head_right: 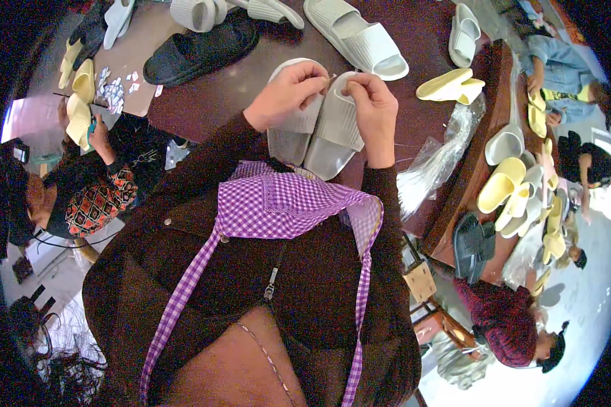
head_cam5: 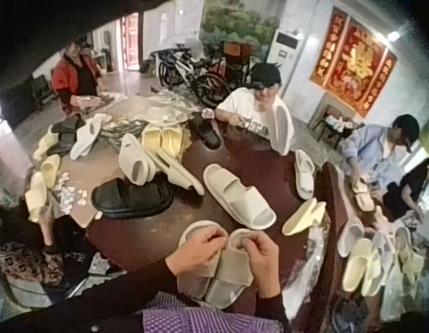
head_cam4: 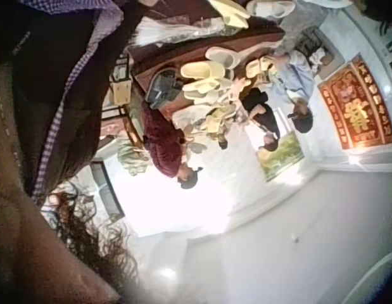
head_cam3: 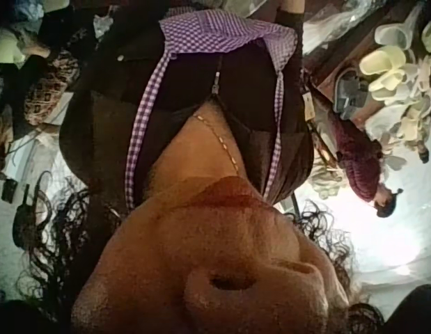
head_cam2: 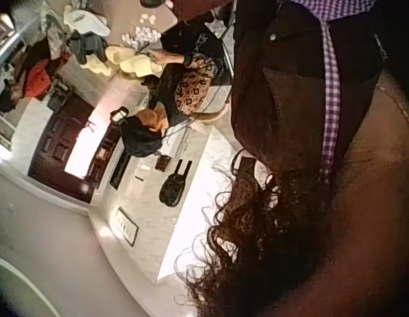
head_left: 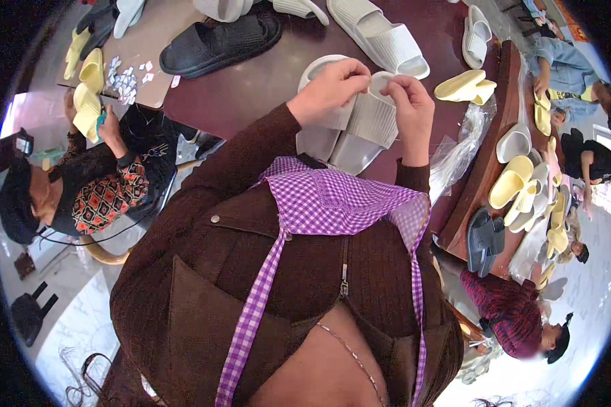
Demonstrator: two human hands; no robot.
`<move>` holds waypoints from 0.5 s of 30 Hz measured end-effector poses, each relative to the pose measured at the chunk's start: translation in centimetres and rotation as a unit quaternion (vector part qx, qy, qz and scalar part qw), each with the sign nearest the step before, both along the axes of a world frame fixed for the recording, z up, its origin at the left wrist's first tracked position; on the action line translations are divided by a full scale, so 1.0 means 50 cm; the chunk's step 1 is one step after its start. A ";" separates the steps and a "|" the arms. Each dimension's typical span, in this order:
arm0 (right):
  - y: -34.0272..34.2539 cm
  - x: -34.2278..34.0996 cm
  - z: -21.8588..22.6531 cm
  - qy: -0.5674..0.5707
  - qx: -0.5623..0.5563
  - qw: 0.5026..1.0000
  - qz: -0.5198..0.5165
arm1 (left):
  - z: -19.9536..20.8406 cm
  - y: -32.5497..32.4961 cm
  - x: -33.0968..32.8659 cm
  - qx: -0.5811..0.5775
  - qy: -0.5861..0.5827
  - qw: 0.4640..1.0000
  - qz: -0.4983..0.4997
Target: The person pairs and fastens slippers together by threading plastic fasteners through them by hand.
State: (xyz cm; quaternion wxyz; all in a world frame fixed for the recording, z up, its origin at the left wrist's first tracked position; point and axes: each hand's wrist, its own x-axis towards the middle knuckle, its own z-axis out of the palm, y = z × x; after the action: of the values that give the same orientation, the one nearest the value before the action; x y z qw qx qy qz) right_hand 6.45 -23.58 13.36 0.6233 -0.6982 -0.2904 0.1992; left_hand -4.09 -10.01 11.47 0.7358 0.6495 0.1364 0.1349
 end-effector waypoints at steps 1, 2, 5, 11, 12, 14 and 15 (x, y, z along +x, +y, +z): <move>-0.002 -0.006 0.008 0.012 -0.001 1.000 0.002 | 0.014 -0.001 -0.005 -0.068 0.016 0.997 -0.027; -0.004 -0.011 0.014 0.012 0.000 1.000 0.001 | 0.022 -0.004 -0.007 -0.067 0.015 0.997 -0.028; -0.007 -0.023 0.027 0.001 0.000 1.000 0.008 | 0.037 -0.009 -0.011 -0.131 -0.006 0.991 -0.034; -0.020 -0.037 0.037 -0.091 -0.042 0.995 0.015 | 0.042 -0.013 -0.019 -0.229 -0.018 0.972 -0.057; -0.021 -0.039 0.038 -0.123 -0.050 0.991 0.008 | 0.042 -0.015 -0.020 -0.252 -0.021 0.966 -0.056; -0.023 -0.040 0.037 -0.154 -0.058 0.986 0.001 | 0.040 -0.017 -0.019 -0.275 -0.023 0.960 -0.056; -0.024 -0.040 0.034 -0.179 -0.061 0.982 0.000 | 0.038 -0.019 -0.017 -0.278 -0.020 0.959 -0.052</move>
State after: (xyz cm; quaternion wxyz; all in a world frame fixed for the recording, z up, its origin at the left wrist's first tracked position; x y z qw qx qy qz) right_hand 4.46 -24.76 15.06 0.5176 -0.7590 -0.3850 0.0882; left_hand -4.96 -10.97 13.36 0.8958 0.4229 0.1199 0.0663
